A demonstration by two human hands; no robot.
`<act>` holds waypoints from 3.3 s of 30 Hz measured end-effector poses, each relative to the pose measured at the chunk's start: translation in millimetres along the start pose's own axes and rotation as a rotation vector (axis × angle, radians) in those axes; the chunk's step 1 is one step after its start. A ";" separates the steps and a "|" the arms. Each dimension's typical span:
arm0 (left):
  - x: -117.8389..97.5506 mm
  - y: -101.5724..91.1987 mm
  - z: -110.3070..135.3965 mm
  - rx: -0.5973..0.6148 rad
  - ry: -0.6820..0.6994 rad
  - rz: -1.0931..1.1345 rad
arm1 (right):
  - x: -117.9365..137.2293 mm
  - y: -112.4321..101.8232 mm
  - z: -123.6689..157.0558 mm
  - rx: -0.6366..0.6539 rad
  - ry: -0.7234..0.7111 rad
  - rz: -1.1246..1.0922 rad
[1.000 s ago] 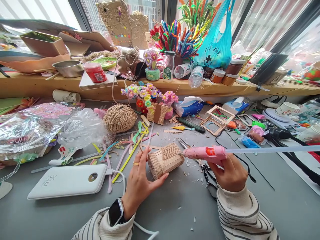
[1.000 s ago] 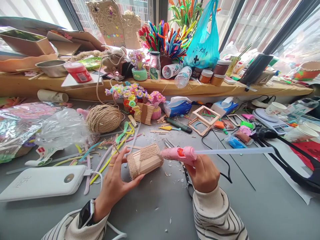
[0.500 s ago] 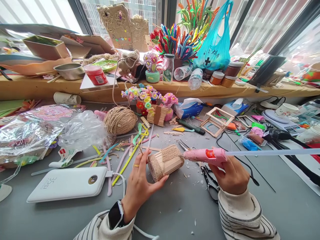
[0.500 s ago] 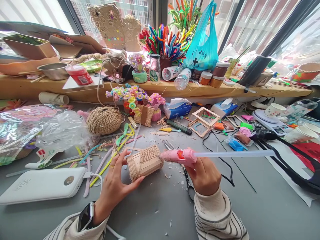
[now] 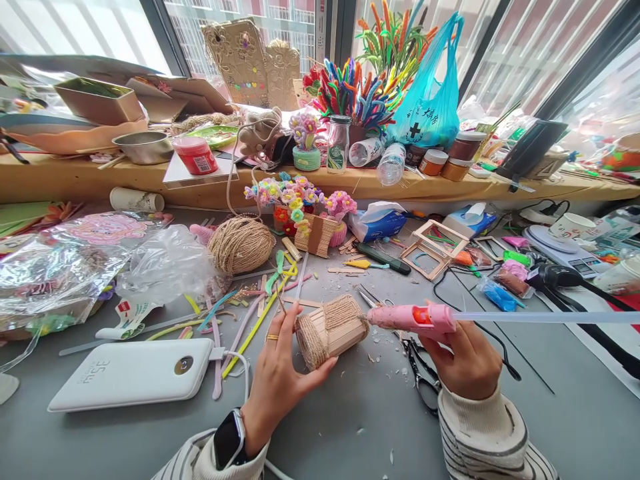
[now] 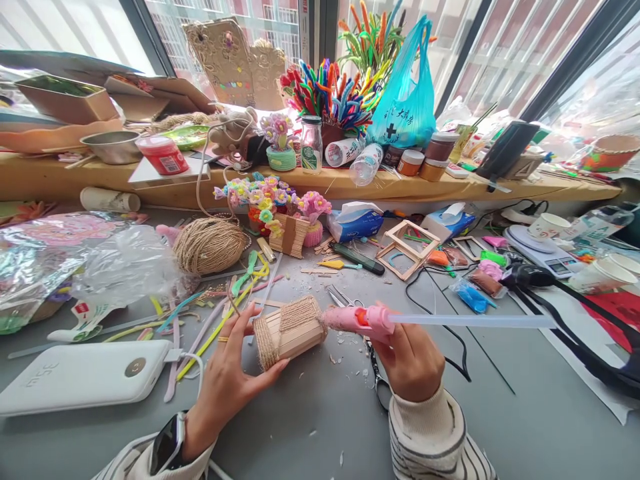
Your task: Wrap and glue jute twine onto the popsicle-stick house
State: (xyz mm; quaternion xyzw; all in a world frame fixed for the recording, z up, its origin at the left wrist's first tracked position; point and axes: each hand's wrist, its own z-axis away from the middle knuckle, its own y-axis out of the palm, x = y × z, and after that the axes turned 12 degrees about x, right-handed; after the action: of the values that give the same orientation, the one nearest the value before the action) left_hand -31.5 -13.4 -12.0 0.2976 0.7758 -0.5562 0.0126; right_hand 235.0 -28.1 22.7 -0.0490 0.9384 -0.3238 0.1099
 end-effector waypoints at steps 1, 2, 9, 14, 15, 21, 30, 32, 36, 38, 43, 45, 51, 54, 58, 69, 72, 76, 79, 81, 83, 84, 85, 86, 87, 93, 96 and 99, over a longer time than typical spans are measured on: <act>-0.1 -0.1 -0.1 0.001 0.001 0.003 | -0.2 -0.1 0.1 0.004 0.006 -0.003; -0.1 -0.2 -0.2 0.001 0.001 0.005 | -0.4 -0.1 0.2 0.005 0.007 -0.006; -1.0 -2.2 -1.4 0.005 0.005 0.011 | -1.8 0.4 0.6 -0.005 -0.019 0.014; -1.0 -2.5 -1.3 0.007 0.011 0.017 | -1.6 -0.9 -0.7 -0.008 -0.011 0.020; -1.1 -2.5 -1.2 0.009 0.009 0.018 | -1.7 -1.1 -1.0 -0.009 -0.013 0.025; -1.9 -2.6 -1.5 0.018 0.011 0.021 | -2.4 -0.3 -1.3 -0.012 -0.025 0.018; -1.3 -2.0 -1.8 0.030 -0.011 0.059 | -2.2 -0.6 0.0 -0.006 -0.021 0.001; -1.2 -1.8 -1.8 0.029 -0.012 0.059 | -2.3 -0.6 -0.4 -0.005 -0.023 -0.003; -1.4 -2.4 -1.9 0.042 -0.019 0.064 | -1.9 -0.4 -1.5 -0.013 -0.027 -0.005; -1.4 -2.7 -1.9 0.044 -0.019 0.064 | -1.4 -0.6 -1.6 -0.014 -0.019 -0.009; -1.2 -1.7 -1.6 0.039 -0.015 0.063 | -1.0 -0.6 -0.2 0.008 -0.010 -0.010; -1.3 -1.2 -1.7 0.040 -0.014 0.065 | -1.0 -0.5 0.1 0.015 -0.008 -0.008; -1.5 -1.5 -1.5 0.040 -0.024 0.067 | -0.6 -1.2 -0.5 0.020 -0.008 -0.016; -1.1 -1.4 -0.9 0.042 -0.029 0.068 | -0.9 -1.6 0.0 0.017 -0.009 -0.006; -0.4 -0.7 -0.5 0.048 -0.033 0.075 | -1.0 -2.1 0.1 0.002 -0.001 -0.006; -0.7 -1.4 -0.6 0.050 -0.038 0.081 | 0.4 -1.3 -1.4 0.005 0.014 -0.012; -0.7 -1.5 -0.7 0.050 -0.039 0.080 | -0.2 -1.5 -1.5 0.007 0.009 -0.015; -1.0 -1.7 -1.4 0.062 -0.047 0.084 | -2.0 -1.7 -0.9 0.016 -0.008 -0.012; -1.0 -1.8 -1.8 0.067 -0.047 0.092 | -2.5 -2.1 -0.6 0.033 -0.012 -0.039; -0.8 -1.5 -1.6 0.068 -0.048 0.097 | -2.2 -1.7 -0.4 0.038 0.001 -0.072; -0.4 -1.1 -1.1 0.066 -0.047 0.101 | -1.4 -0.2 0.2 0.042 0.029 -0.104; -0.2 -0.8 -0.8 0.065 -0.046 0.104 | -0.9 1.1 0.7 0.049 0.054 -0.119; -0.1 -0.6 -0.7 0.063 -0.044 0.107 | -0.3 2.9 1.2 0.062 0.087 -0.133; 0.0 -0.5 -0.6 0.065 -0.043 0.109 | 0.2 5.1 1.7 0.084 0.128 -0.147; 0.1 -0.4 -0.5 0.069 -0.044 0.112 | 0.8 7.7 2.1 0.112 0.165 -0.163; 2.4 0.2 -0.5 0.114 -0.063 0.165 | 5.4 25.9 5.2 0.297 0.335 -0.371; 3.8 0.4 -0.9 0.158 -0.090 0.247 | 9.2 31.8 7.2 0.379 0.555 -0.502; 4.4 -1.0 -2.8 0.202 -0.113 0.350 | 9.6 35.7 8.6 0.443 0.727 -0.551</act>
State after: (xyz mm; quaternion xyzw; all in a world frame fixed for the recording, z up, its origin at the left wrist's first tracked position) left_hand -34.7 -9.2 -11.6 0.3958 0.6507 -0.6364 0.1224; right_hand 227.0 -6.7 -7.6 -0.1542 0.7770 -0.5285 -0.3054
